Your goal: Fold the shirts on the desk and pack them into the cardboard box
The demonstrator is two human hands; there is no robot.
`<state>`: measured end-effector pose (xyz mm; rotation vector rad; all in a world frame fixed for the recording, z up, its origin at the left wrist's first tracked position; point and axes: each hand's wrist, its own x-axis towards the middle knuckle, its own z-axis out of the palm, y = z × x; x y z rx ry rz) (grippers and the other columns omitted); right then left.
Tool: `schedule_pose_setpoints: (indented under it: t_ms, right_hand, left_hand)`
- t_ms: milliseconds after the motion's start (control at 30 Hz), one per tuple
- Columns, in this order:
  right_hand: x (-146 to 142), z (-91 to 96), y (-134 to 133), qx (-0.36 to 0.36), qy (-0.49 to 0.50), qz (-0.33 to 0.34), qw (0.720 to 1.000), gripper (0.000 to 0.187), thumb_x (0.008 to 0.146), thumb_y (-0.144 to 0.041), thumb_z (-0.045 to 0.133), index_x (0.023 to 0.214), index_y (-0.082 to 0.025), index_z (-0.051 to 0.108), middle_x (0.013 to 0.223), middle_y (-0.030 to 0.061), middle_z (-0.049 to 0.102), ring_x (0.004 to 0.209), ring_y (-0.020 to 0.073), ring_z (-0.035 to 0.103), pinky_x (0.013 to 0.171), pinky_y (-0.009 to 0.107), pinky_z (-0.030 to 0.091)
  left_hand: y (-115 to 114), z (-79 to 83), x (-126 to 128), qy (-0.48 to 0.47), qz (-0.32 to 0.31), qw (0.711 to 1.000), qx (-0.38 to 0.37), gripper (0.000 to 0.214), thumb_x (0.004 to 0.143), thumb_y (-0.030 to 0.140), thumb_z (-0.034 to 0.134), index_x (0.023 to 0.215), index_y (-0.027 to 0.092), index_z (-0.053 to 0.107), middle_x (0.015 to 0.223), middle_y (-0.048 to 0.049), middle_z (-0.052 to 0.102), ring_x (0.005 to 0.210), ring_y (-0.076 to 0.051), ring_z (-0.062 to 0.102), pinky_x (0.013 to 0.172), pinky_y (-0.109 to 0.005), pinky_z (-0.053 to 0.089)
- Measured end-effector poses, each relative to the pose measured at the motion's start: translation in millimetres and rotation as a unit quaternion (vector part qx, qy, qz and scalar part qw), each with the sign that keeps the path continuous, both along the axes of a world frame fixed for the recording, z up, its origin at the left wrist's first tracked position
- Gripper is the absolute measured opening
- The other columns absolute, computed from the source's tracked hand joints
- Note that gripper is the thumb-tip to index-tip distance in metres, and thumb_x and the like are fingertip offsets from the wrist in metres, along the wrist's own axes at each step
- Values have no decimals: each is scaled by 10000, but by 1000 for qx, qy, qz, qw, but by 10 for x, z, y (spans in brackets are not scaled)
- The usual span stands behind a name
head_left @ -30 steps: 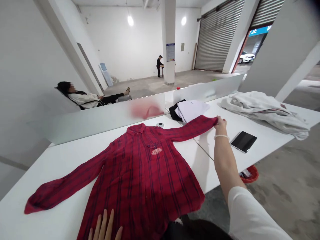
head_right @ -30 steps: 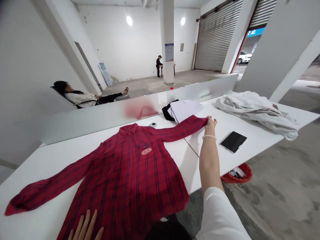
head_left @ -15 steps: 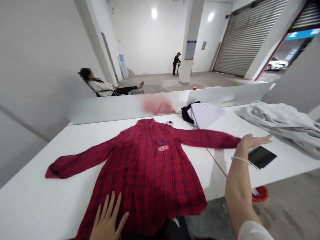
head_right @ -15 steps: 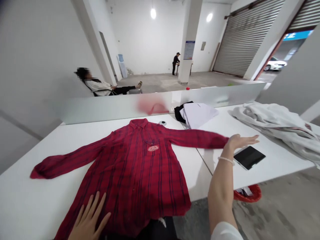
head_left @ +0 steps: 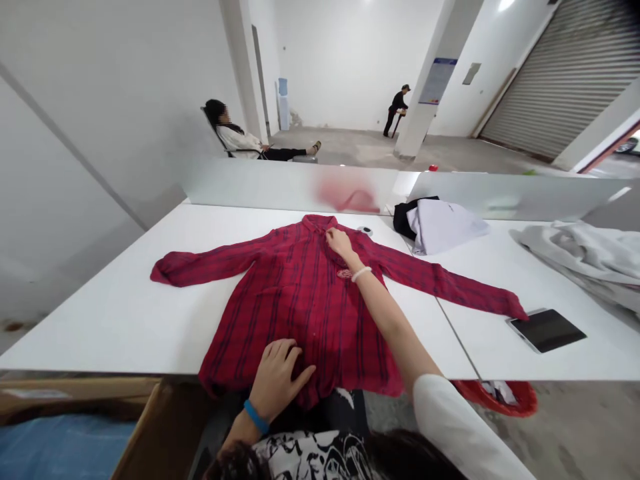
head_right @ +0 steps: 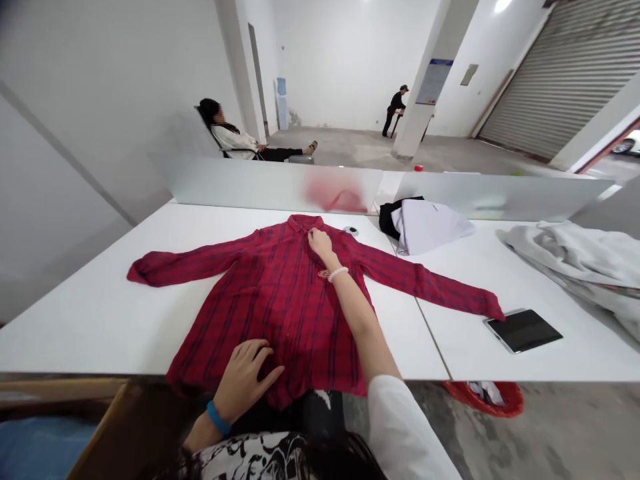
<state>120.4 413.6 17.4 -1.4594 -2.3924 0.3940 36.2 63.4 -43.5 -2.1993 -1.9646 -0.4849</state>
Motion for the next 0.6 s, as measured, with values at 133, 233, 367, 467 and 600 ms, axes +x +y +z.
schedule_pose_setpoints:
  t_ms: [133, 233, 367, 467, 600]
  right_hand:
    - [-326, -241, 66, -43, -54, -39, 997, 356, 932, -328, 444, 1154, -68, 541, 1144, 207, 621, 1039, 242, 601, 851, 330, 458]
    - [-407, -308, 108, -46, -76, -53, 995, 349, 928, -336, 464, 1171, -97, 540, 1179, 190, 607, 1071, 236, 594, 863, 312, 458]
    - [-421, -300, 129, -36, -96, -67, 992, 337, 943, -328, 436, 1188, -122, 539, 1171, 182, 612, 1094, 241, 591, 871, 312, 463]
    - [-405, -295, 138, -36, -112, -70, 991, 351, 955, -339, 412, 1185, -114, 551, 1178, 197, 606, 1102, 249, 589, 873, 325, 467]
    - [-428, -300, 151, -48, -135, -55, 988, 384, 924, -410, 487, 1140, -108, 583, 1140, 157, 626, 1047, 230, 610, 860, 361, 488]
  left_hand:
    - [132, 84, 188, -15, 44, 997, -55, 256, 860, 371, 484, 753, 168, 599, 797, -84, 611, 803, -236, 558, 729, -387, 417]
    - [159, 108, 192, -31, 46, 996, -70, 211, 870, 314, 471, 750, 177, 577, 788, -58, 603, 784, -214, 550, 721, -368, 393]
    - [142, 121, 120, -52, 39, 996, -65, 234, 899, 263, 426, 713, 191, 549, 765, -34, 594, 758, -185, 549, 708, -343, 364]
    - [137, 132, 116, -52, 17, 998, -44, 203, 886, 216, 437, 713, 193, 539, 748, -24, 579, 738, -173, 543, 696, -331, 354]
    - [144, 141, 176, -47, -22, 999, -18, 192, 877, 208, 449, 701, 194, 524, 726, -20, 569, 720, -171, 535, 687, -325, 358]
